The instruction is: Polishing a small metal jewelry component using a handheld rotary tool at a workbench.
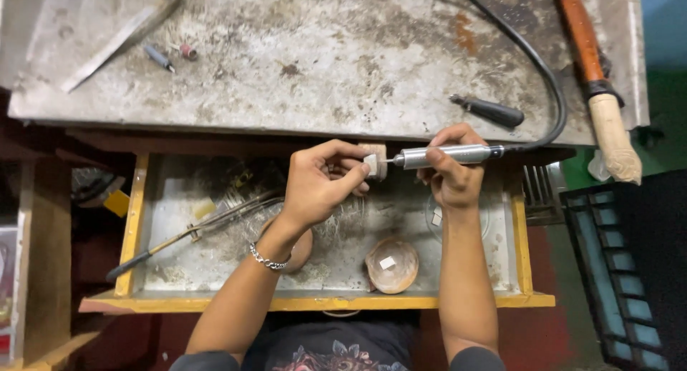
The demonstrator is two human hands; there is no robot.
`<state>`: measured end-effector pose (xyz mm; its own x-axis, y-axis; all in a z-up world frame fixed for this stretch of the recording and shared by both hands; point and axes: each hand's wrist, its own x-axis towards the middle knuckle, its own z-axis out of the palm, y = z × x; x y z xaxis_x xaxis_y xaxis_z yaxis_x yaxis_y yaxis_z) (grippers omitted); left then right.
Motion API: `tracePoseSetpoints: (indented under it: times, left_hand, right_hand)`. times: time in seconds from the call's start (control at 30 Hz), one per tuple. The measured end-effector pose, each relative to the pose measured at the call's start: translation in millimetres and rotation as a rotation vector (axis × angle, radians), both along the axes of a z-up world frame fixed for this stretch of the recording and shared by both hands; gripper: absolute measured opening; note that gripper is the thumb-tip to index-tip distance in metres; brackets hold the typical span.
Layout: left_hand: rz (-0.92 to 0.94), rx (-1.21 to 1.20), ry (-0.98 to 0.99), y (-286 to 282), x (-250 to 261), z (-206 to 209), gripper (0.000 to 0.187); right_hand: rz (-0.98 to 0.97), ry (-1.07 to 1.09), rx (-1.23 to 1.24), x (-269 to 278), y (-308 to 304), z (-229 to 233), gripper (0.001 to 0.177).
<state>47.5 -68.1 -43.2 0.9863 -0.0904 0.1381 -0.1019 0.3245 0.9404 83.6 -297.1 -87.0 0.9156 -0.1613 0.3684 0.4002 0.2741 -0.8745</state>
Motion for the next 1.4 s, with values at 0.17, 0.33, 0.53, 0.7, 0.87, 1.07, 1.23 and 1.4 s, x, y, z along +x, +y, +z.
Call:
tracePoseSetpoints:
  times: [0.17,0.33,0.53,0.7,0.87,1.07,1.23,1.4]
  left_hand:
    - [0.003,0.016,-0.001,-1.8,0.8,-2.7,0.023]
    - [0.02,0.004,0.017,-3.2,-0.1,-5.2,0.023]
    - [0.018,-0.015,0.017,-2.7,0.1,-4.6,0.023]
    - [0.012,-0.023,0.004,-2.4,0.7,-8.8,0.022]
    - [0.019,-0.023,0.001,-2.8,-0.6,-7.8,0.022]
    - [0.011,-0.017,-0.012,-2.8,1.4,-8.3,0.022]
    - [0.005,-0.006,-0.048,-2.0,2.1,-12.9,0.022]
    - [-0.018,-0.054,-0.037,-2.9,2.3,-16.0,0.022]
  right_hand:
    - [0.0,0.012,0.008,-1.3,1.2,0.8,0.031]
    - [0.016,0.034,0.0,-2.1,-0.3,1.5,0.029]
    - [0.024,0.028,-0.011,-1.7,-0.6,1.4,0.028]
    - [0.028,0.038,0.003,-2.1,-1.5,-0.7,0.027]
    - [0.034,0.04,0.009,-0.7,-4.0,-5.3,0.027]
    - [0.034,0.033,0.003,-0.4,-3.6,-0.9,0.026]
    - [0.035,0.039,0.016,1.1,-5.7,-6.9,0.026]
    - [0.022,0.038,-0.003,0.3,-4.9,-6.0,0.027]
